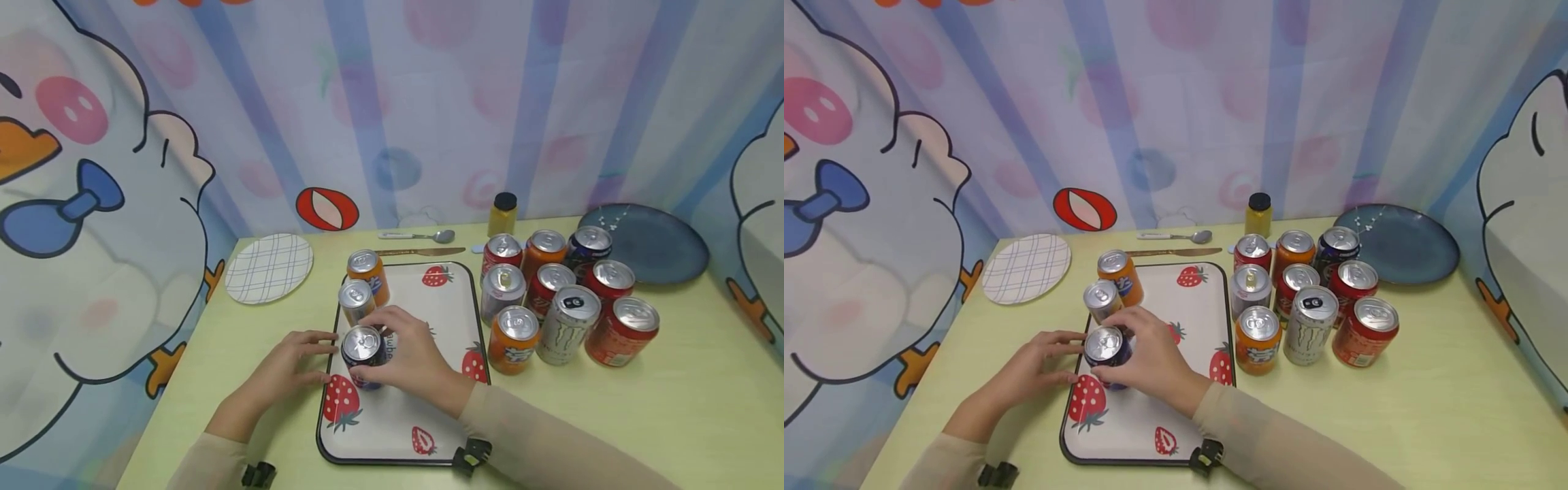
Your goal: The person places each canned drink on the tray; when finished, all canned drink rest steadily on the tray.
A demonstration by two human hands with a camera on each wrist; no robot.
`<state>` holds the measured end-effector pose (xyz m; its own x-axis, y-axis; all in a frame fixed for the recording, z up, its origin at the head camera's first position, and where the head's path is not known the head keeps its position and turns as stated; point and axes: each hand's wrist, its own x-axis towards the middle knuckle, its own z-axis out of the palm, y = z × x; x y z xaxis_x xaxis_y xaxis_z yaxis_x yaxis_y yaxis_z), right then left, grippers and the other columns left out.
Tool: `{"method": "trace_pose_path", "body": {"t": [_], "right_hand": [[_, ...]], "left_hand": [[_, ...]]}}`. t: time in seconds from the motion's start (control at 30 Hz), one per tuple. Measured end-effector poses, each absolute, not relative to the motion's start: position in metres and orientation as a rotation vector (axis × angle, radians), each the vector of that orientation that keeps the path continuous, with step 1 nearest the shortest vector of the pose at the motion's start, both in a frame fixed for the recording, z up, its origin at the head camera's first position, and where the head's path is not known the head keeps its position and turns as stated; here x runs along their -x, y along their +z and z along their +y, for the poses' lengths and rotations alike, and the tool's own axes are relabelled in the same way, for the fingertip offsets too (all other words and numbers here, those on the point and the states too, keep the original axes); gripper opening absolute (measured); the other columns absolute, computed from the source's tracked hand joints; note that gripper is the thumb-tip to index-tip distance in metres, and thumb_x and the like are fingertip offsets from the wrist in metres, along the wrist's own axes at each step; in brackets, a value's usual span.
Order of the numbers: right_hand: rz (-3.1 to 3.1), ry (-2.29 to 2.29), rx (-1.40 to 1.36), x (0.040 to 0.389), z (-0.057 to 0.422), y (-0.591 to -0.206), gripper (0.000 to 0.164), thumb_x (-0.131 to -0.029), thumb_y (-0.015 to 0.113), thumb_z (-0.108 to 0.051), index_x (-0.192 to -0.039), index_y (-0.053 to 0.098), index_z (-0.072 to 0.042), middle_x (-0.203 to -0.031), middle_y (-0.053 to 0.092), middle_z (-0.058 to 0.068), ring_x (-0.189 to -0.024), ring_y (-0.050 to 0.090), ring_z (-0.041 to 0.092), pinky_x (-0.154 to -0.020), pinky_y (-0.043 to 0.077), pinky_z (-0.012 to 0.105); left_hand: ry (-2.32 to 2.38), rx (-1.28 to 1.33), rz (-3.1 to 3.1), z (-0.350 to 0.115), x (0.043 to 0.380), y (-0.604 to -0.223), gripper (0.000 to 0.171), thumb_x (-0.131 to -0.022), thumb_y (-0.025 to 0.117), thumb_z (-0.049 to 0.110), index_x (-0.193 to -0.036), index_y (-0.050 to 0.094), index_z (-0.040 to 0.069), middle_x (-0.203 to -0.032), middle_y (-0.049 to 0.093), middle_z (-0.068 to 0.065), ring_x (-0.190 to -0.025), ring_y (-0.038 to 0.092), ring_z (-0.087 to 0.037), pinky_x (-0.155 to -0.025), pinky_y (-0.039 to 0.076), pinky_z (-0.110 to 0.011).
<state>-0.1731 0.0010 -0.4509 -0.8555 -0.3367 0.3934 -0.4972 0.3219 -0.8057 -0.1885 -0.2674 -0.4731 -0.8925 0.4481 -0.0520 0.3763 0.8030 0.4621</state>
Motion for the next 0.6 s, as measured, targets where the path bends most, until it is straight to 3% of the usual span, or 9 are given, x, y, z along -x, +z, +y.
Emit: {"method": "trace_pose_path", "body": {"t": [0.27, 0.43, 0.6], "right_hand": [[-2.467, 1.528, -0.771, 0.172, -0.001, -0.455, 0.064, -0.069, 0.098, -0.029, -0.125, 0.069, -0.018, -0.127, 0.065, -0.006, -0.115, 0.065, 0.011, -0.096, 0.058, 0.031], [-2.506, 1.478, -0.797, 0.166, 0.008, -0.451, 0.072, -0.071, 0.097, -0.032, -0.134, 0.065, -0.018, -0.138, 0.061, -0.003, -0.128, 0.060, 0.016, -0.107, 0.052, 0.043], [-2.560, 1.373, -0.812, 0.157, 0.035, -0.444, 0.066, -0.075, 0.094, -0.028, -0.134, 0.067, -0.018, -0.142, 0.058, -0.002, -0.137, 0.052, 0.018, -0.114, 0.049, 0.046]], "left_hand": [[0.672, -0.629, 2.833, -0.266, 0.188, -0.473, 0.043, -0.085, 0.085, 0.022, -0.127, 0.075, 0.017, -0.148, 0.060, -0.002, -0.136, 0.052, -0.035, -0.114, 0.044, -0.059], [0.679, -0.619, 2.832, -0.266, 0.188, -0.472, 0.044, -0.085, 0.085, 0.022, -0.127, 0.075, 0.018, -0.148, 0.060, -0.002, -0.136, 0.052, -0.035, -0.114, 0.045, -0.059], [0.690, -0.599, 2.825, -0.266, 0.187, -0.472, 0.045, -0.085, 0.085, 0.022, -0.128, 0.074, 0.017, -0.148, 0.060, -0.002, -0.137, 0.052, -0.035, -0.115, 0.044, -0.058]]}}
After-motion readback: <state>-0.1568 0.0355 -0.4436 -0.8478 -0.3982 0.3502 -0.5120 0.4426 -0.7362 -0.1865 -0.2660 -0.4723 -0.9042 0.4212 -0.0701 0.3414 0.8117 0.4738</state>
